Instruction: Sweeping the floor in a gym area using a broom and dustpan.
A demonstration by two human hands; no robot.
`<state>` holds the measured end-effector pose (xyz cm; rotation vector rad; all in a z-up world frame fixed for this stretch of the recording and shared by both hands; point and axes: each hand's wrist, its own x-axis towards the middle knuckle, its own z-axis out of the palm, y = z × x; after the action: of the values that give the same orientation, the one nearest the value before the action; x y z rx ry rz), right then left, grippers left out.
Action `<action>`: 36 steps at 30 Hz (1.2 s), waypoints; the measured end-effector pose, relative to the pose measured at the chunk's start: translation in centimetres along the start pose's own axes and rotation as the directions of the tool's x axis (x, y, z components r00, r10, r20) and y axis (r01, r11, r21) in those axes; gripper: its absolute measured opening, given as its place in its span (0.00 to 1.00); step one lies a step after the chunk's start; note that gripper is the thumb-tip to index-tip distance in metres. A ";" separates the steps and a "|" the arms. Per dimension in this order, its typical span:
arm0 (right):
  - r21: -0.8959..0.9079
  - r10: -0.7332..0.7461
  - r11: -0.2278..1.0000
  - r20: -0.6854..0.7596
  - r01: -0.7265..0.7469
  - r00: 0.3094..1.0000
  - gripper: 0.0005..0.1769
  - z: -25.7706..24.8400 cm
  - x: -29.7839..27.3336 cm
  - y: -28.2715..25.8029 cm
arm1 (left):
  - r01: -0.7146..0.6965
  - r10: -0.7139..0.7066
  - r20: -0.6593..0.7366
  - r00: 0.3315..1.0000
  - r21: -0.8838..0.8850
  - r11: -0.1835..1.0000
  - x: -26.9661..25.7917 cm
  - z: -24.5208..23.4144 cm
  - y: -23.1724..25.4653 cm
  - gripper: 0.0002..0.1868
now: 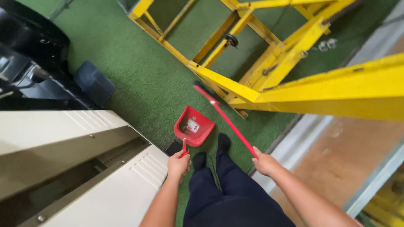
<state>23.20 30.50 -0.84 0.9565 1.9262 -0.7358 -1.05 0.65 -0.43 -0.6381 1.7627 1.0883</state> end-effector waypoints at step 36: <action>-0.204 -0.244 0.950 -0.017 0.236 0.970 0.42 -6.1 14.2 -10.1 | 0.036 -0.032 -0.127 0.991 0.026 0.999 -1.7 1.2 2.4 0.24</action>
<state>7.15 34.56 -8.98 0.6248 2.1328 -0.6458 -1.69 2.72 1.86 -0.7316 1.8656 1.0172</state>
